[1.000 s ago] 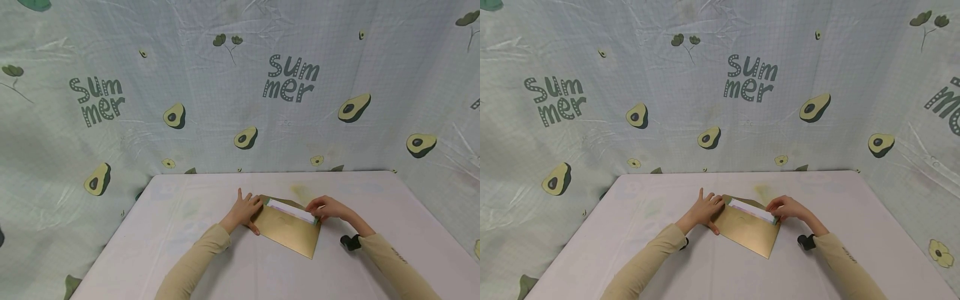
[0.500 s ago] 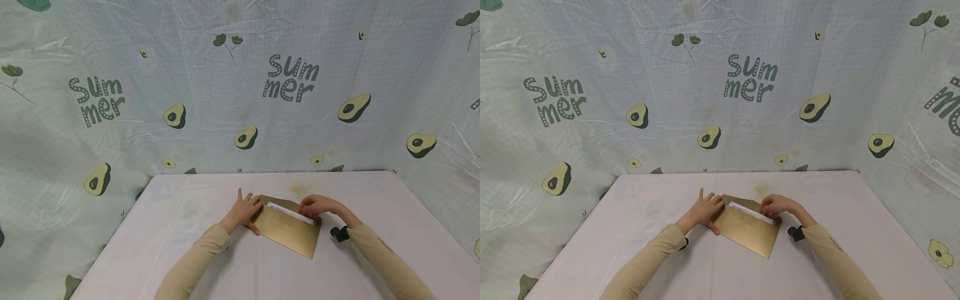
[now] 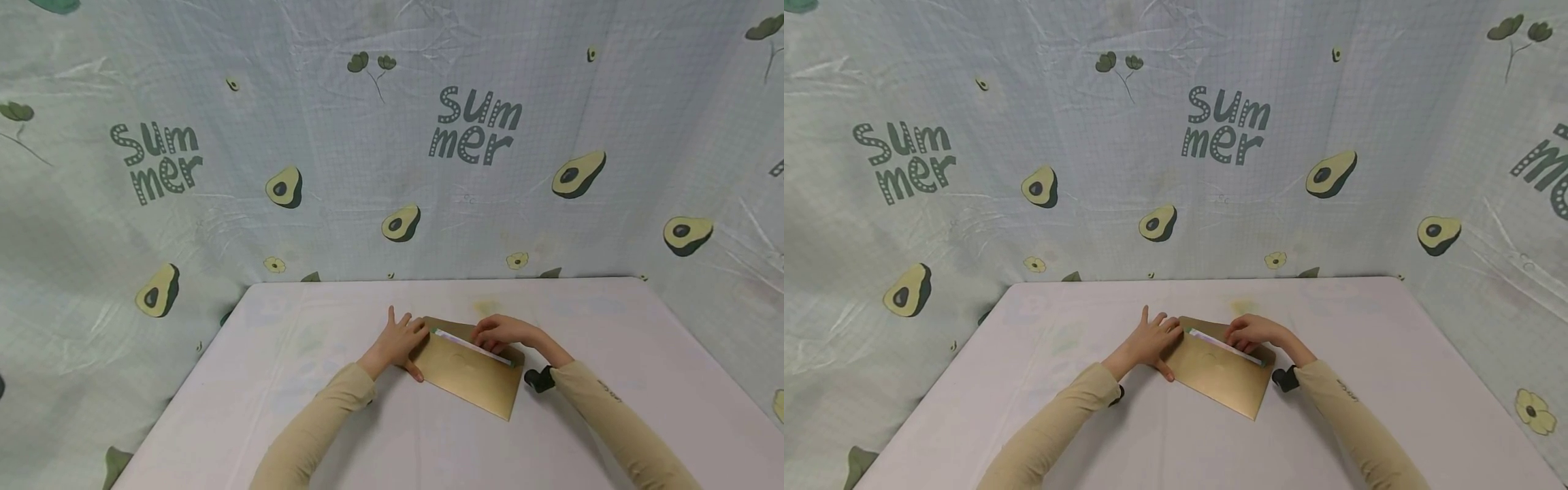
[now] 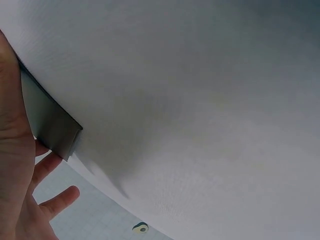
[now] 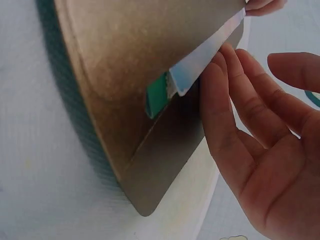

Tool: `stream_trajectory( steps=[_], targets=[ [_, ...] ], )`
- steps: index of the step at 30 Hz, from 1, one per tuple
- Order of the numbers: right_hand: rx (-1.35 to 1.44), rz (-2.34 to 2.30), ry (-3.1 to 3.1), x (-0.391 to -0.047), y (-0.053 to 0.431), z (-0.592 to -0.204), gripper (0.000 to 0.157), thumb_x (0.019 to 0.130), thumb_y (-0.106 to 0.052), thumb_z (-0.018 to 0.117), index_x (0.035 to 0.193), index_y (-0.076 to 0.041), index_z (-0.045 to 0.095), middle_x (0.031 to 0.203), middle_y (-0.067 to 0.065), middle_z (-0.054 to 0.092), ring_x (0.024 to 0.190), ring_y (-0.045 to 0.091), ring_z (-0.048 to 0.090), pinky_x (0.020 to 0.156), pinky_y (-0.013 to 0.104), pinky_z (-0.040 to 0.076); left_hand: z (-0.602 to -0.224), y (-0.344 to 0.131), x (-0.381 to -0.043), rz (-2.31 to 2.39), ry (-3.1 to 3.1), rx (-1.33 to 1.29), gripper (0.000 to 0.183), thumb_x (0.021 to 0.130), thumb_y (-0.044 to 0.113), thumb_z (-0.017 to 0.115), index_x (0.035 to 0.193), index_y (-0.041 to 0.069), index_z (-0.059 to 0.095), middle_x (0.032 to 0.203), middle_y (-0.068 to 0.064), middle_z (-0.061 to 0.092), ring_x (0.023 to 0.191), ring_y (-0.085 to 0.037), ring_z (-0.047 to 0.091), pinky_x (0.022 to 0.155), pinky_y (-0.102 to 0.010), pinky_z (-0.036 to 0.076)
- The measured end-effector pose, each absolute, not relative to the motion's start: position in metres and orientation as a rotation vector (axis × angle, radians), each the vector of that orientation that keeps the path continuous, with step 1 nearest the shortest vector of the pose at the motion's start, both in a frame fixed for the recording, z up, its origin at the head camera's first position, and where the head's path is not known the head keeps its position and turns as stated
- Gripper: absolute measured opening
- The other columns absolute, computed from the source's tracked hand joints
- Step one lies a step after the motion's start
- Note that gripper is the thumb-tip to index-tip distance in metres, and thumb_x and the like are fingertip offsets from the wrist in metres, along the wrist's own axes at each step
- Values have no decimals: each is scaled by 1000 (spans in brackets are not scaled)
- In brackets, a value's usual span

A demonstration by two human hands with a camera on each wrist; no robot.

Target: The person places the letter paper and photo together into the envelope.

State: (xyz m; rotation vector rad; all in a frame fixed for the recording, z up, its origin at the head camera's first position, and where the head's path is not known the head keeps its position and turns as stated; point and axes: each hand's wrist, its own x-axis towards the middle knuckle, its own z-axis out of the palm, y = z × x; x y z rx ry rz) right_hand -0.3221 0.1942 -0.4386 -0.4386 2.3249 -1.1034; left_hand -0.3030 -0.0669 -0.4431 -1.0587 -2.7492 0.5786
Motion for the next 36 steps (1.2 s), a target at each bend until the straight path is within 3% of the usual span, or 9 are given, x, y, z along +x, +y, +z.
stream_trajectory(
  steps=[14,23,36],
  targets=[
    [-459,-1131,2303,-321,193,-443,26,89,-17,50,105,1,60,94,9,64,74,12,57,63,26,49,-440,-65,-301,588,-2778,-1059,103,49,80,56,130,19,40,132,1,42,122,-24,40,98,-60,29],
    [-541,-1103,2285,-323,188,-445,27,91,-17,46,107,2,58,85,3,53,66,10,46,54,22,41,-444,-65,-304,576,-2705,-1062,99,47,80,56,122,18,42,126,1,43,117,-22,43,96,-60,31],
    [-500,-1114,2291,-320,185,-444,26,90,-14,46,109,0,58,82,3,51,68,12,45,54,23,39,-445,-65,-304,559,-2701,-1054,100,45,81,57,123,18,42,126,0,44,116,-23,44,95,-61,31]
  ],
)
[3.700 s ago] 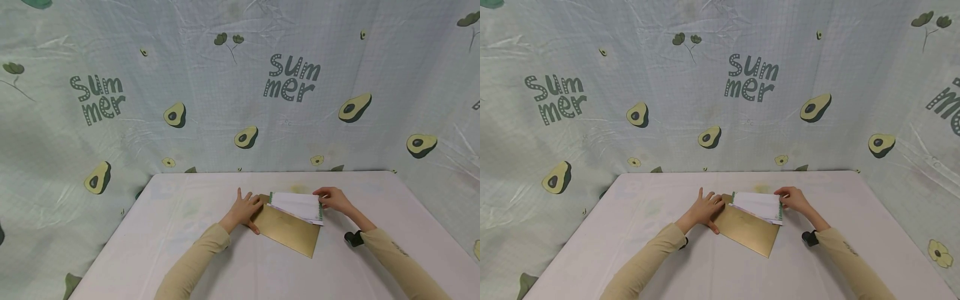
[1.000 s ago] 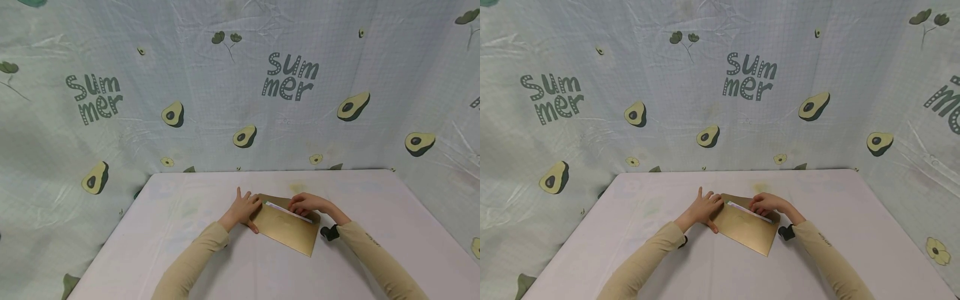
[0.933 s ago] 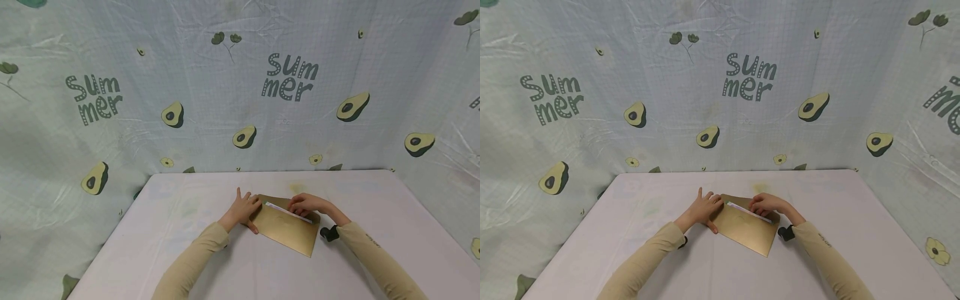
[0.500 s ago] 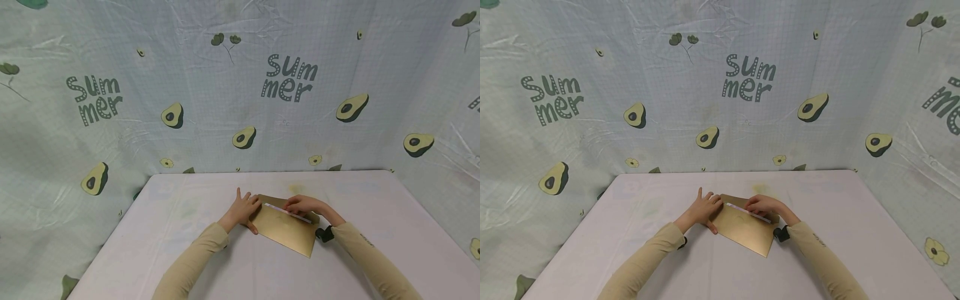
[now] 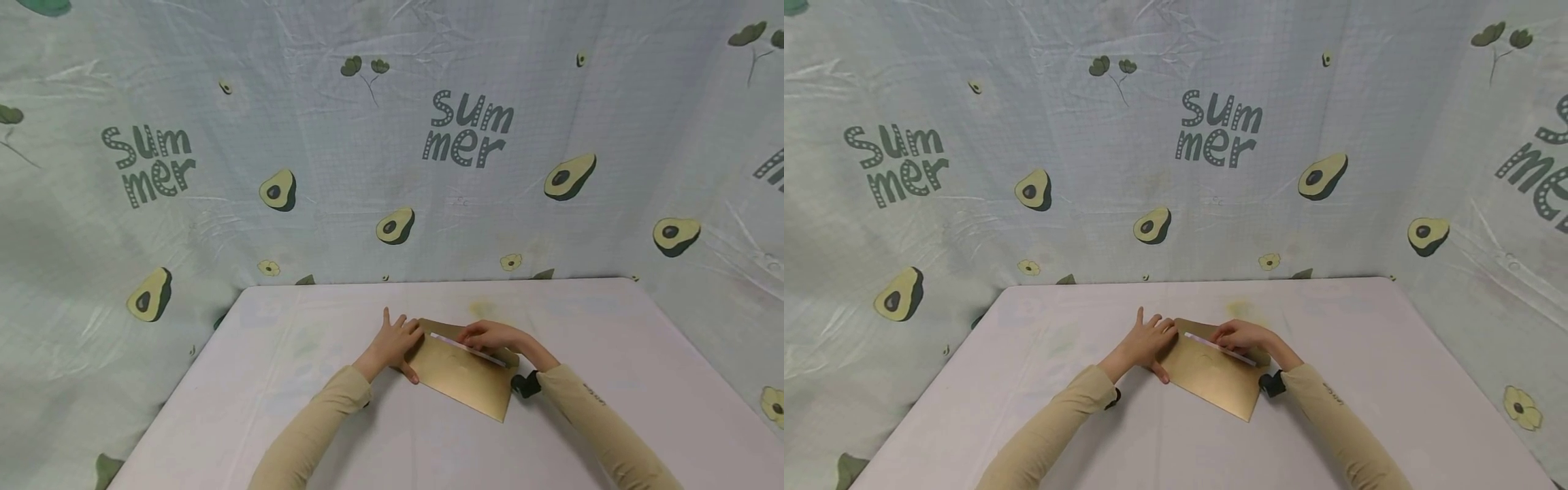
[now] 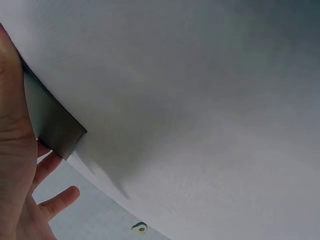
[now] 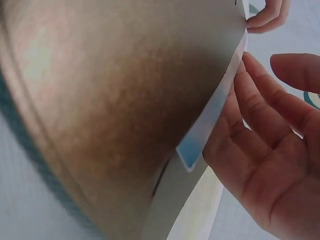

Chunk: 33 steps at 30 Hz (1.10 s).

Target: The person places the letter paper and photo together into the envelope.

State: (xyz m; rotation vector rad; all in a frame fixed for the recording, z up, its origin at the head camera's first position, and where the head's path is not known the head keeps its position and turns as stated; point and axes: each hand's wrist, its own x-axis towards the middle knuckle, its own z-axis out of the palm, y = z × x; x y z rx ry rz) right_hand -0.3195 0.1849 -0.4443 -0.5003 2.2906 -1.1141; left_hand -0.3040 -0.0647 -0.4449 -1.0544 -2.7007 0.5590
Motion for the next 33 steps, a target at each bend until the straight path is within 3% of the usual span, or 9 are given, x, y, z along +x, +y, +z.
stream_trajectory(
  steps=[7,17,27,33],
  targets=[
    [-509,-1135,2287,-321,187,-446,28,89,-15,47,111,-2,58,79,3,51,65,12,43,52,22,37,-445,-68,-305,515,-2729,-1056,100,46,79,58,124,18,43,127,0,44,117,-24,43,96,-62,29],
    [-494,-1244,2292,-317,199,-452,33,90,-21,51,115,-1,55,105,13,61,77,13,55,64,27,48,-446,-67,-304,509,-2727,-1059,100,47,80,57,125,19,43,127,2,44,116,-23,44,95,-62,30],
    [-595,-1198,2314,-312,195,-448,34,86,-4,45,119,0,54,116,20,57,83,16,53,60,28,46,-445,-69,-302,505,-2714,-1057,100,46,81,57,123,19,44,126,2,46,115,-24,45,95,-63,29],
    [-629,-1177,2377,-306,200,-448,32,91,-17,47,117,0,55,117,19,57,86,16,54,66,27,48,-442,-69,-300,477,-2725,-1072,101,49,78,59,128,17,44,131,1,45,117,-24,44,95,-62,30]
  ],
)
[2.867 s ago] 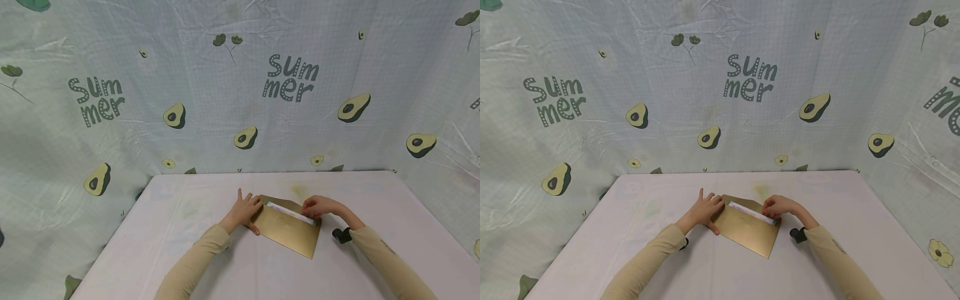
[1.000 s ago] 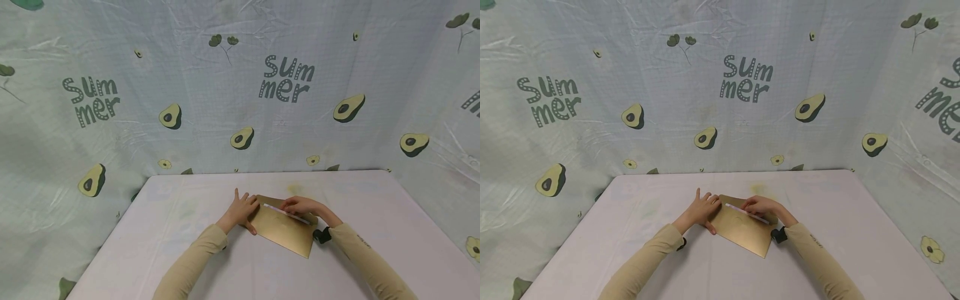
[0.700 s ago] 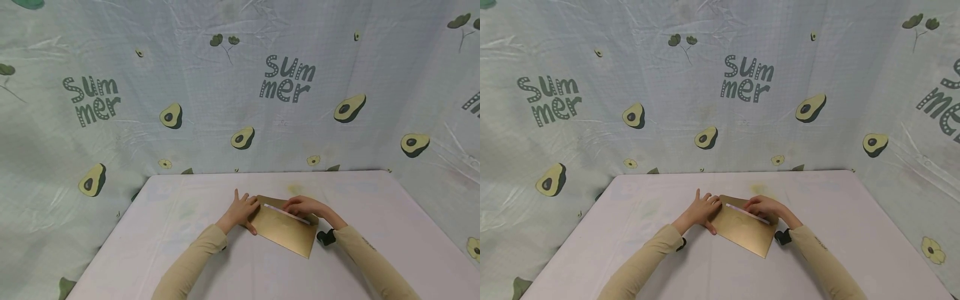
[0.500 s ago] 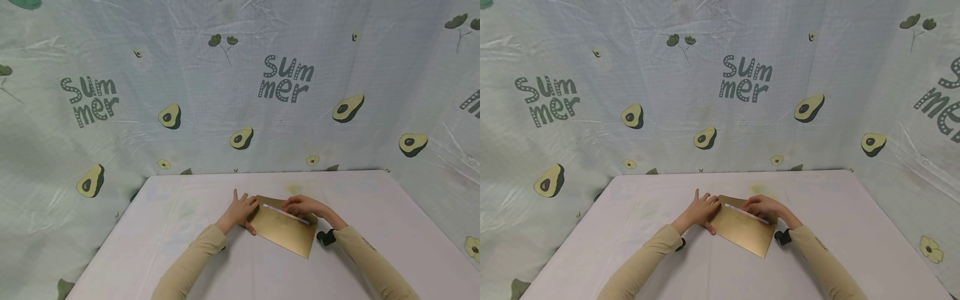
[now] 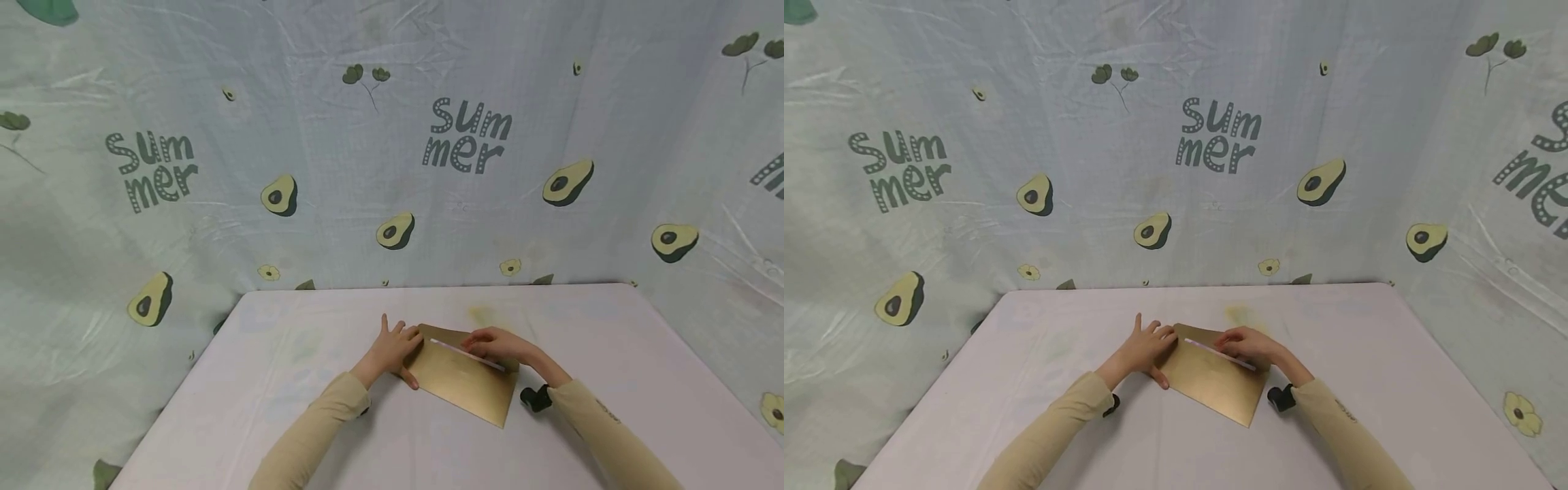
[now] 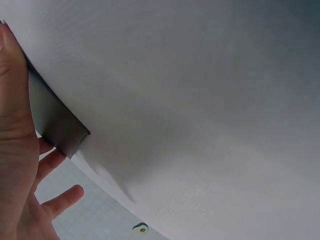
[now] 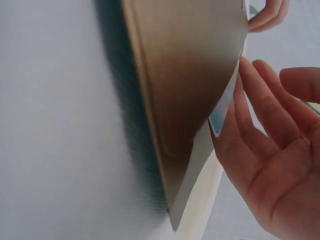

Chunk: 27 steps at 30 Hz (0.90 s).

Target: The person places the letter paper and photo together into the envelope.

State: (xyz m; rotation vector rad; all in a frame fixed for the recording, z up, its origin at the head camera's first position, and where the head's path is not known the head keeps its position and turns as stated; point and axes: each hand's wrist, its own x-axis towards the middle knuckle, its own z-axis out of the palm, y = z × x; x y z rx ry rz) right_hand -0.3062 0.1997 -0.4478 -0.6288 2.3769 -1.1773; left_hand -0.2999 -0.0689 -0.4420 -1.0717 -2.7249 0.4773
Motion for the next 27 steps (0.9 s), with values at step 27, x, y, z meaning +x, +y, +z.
stream_trajectory(
  steps=[27],
  targets=[
    [-801,-1012,2896,-256,263,-446,19,90,-11,50,103,-6,63,103,10,64,91,25,61,69,25,49,-432,-92,-265,-123,-2792,-1186,57,82,41,59,129,13,45,132,-5,47,129,-29,36,96,-69,19]
  ],
)
